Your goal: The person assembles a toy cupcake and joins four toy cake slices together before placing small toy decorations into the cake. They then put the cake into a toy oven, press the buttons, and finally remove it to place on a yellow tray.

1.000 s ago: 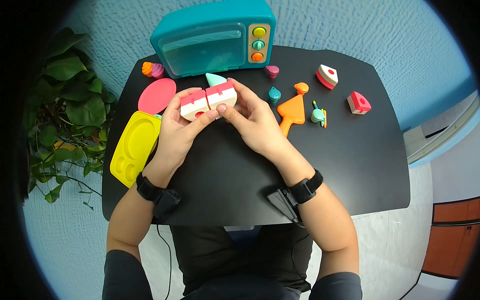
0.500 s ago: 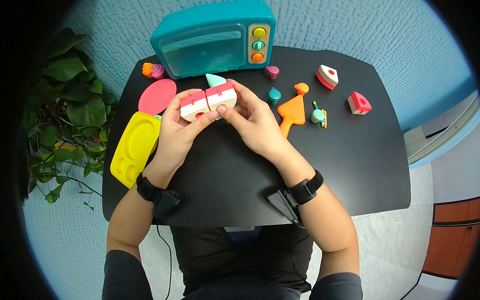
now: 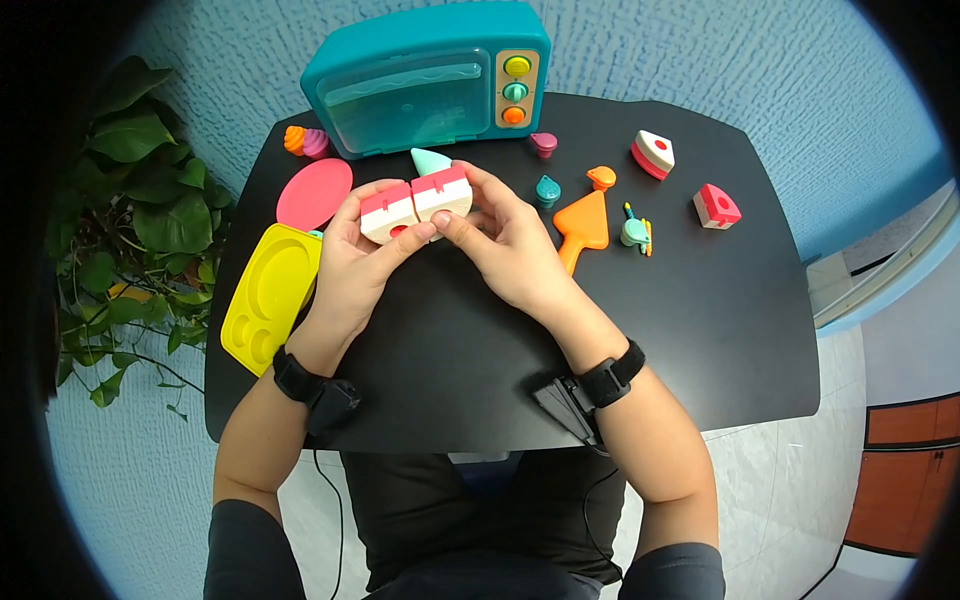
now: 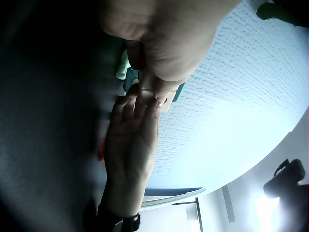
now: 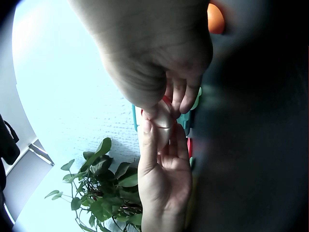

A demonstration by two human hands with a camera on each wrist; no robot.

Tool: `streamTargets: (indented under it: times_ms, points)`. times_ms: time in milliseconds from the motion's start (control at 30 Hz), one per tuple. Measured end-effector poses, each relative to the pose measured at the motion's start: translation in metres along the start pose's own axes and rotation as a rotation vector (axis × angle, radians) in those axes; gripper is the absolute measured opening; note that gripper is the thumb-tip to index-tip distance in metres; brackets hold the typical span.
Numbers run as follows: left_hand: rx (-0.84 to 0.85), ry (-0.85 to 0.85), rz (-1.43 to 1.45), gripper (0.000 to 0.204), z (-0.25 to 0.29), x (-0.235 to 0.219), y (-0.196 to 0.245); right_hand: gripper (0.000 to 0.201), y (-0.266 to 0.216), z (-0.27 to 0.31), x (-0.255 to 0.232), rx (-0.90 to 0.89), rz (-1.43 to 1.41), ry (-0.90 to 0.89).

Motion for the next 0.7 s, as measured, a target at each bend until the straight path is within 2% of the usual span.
streamTargets:
  times_ms: [700]
  points:
    - [-0.017,0.003,-0.008,0.053,0.0009,0.0001,0.0008,0.067,-0.0002,0.0008,0.0002,0.003,0.012,-0.007]
Point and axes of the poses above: each hand's wrist, its own z-axis away from the middle knuckle, its own x-axis out of the palm, y = z × x, the point moved 5 cm from there along -z, towards the middle knuckle, and after that the axes turned 14 degrees about z, right-handed, at the moved point
